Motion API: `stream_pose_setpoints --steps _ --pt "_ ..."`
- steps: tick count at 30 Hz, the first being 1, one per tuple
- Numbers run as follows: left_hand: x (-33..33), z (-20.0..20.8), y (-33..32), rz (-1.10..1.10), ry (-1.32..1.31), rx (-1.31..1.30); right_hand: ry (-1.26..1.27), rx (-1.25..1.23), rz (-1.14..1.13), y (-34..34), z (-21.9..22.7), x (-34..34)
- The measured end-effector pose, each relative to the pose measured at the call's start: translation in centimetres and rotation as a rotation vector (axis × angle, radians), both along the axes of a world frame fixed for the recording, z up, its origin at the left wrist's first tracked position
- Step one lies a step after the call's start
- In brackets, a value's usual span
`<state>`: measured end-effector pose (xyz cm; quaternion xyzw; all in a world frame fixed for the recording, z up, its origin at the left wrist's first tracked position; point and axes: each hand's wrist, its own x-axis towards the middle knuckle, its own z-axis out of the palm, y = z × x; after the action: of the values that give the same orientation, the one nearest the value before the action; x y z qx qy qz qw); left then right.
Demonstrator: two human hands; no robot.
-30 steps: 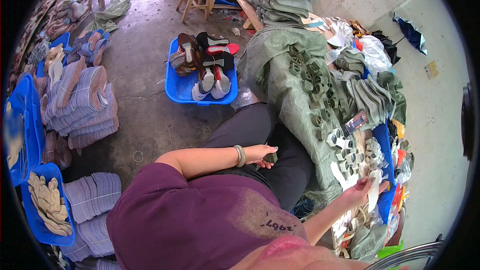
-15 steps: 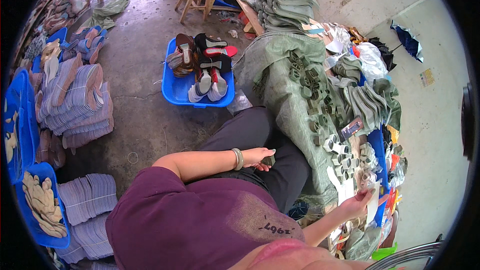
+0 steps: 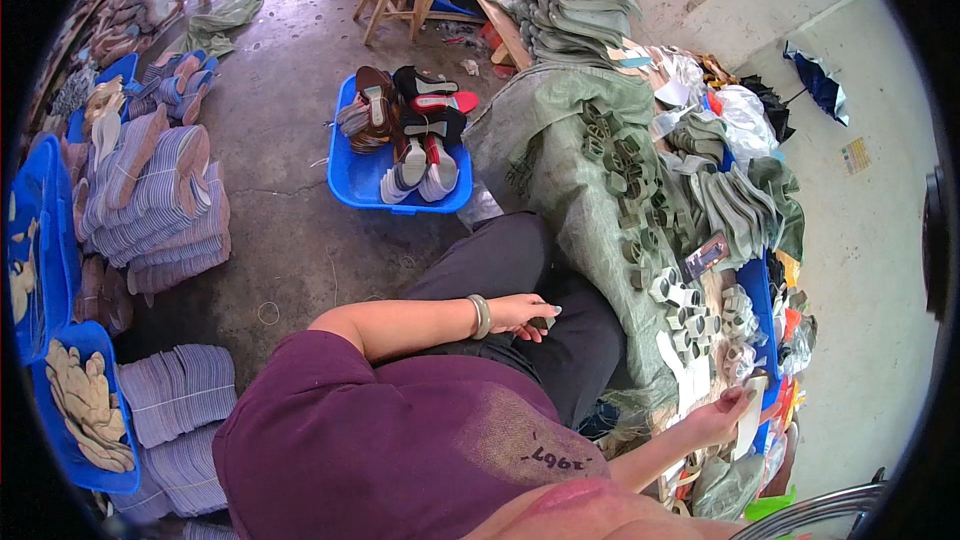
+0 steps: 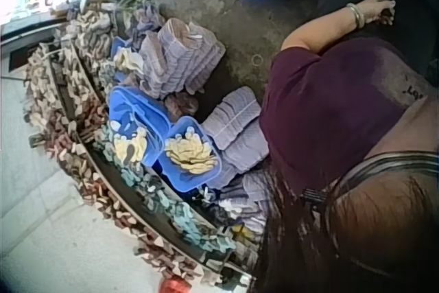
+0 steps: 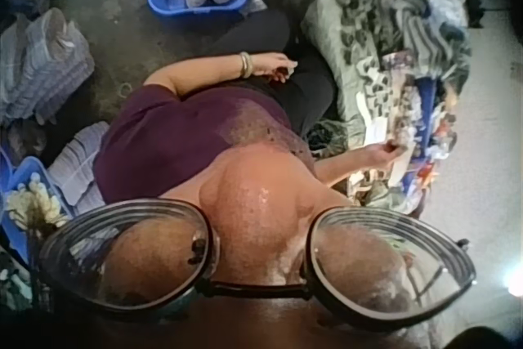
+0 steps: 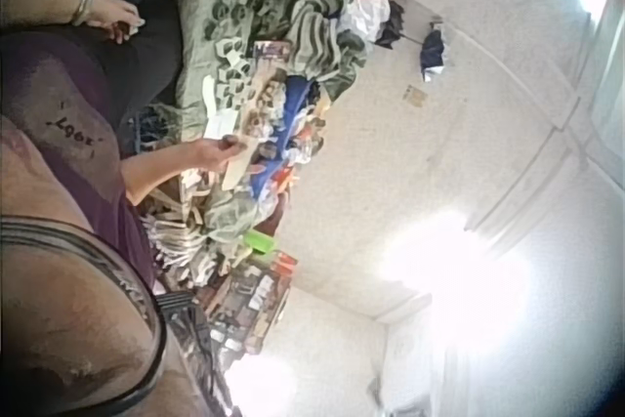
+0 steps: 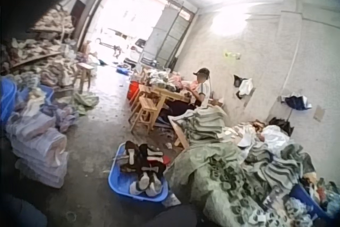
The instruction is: Assemble shoe components by attaching white lining strips to green heel or toe caps.
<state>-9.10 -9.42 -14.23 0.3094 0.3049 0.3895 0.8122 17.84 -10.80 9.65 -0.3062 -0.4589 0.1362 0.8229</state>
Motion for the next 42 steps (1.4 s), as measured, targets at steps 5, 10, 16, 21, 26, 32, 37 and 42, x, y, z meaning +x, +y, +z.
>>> stream_pose_setpoints --steps 5,10,16,21,26,32,37,42 --pt "-0.1 -0.1 -0.1 0.015 0.022 0.007 -0.043 0.026 -0.01 -0.6 0.0 -0.2" --pt "-0.4 0.2 -0.2 0.021 -0.022 0.004 -0.002 0.007 0.002 -0.7 -0.3 0.2" --pt "-0.4 0.0 -0.4 0.16 0.223 0.1 -0.01 0.017 -0.005 -0.7 -0.5 0.0" --pt "-1.0 0.5 -1.2 0.119 0.245 0.1 -0.002 0.019 0.039 -0.5 -1.4 0.5" --pt "-1.0 1.5 -2.7 0.126 0.074 0.02 0.006 -0.003 0.029 -0.4 -1.8 0.0" --pt "-1.5 0.3 -1.5 0.112 -0.143 -0.103 -0.039 -0.01 0.057 0.1 -2.4 0.9" --pt "-1.6 -1.2 0.0 0.093 -0.059 -0.158 -0.049 -0.026 0.026 0.7 -2.6 1.5" --pt "-1.8 -1.2 0.2 0.093 -0.196 -0.133 -0.038 -0.075 -0.004 1.5 -1.4 -0.2"
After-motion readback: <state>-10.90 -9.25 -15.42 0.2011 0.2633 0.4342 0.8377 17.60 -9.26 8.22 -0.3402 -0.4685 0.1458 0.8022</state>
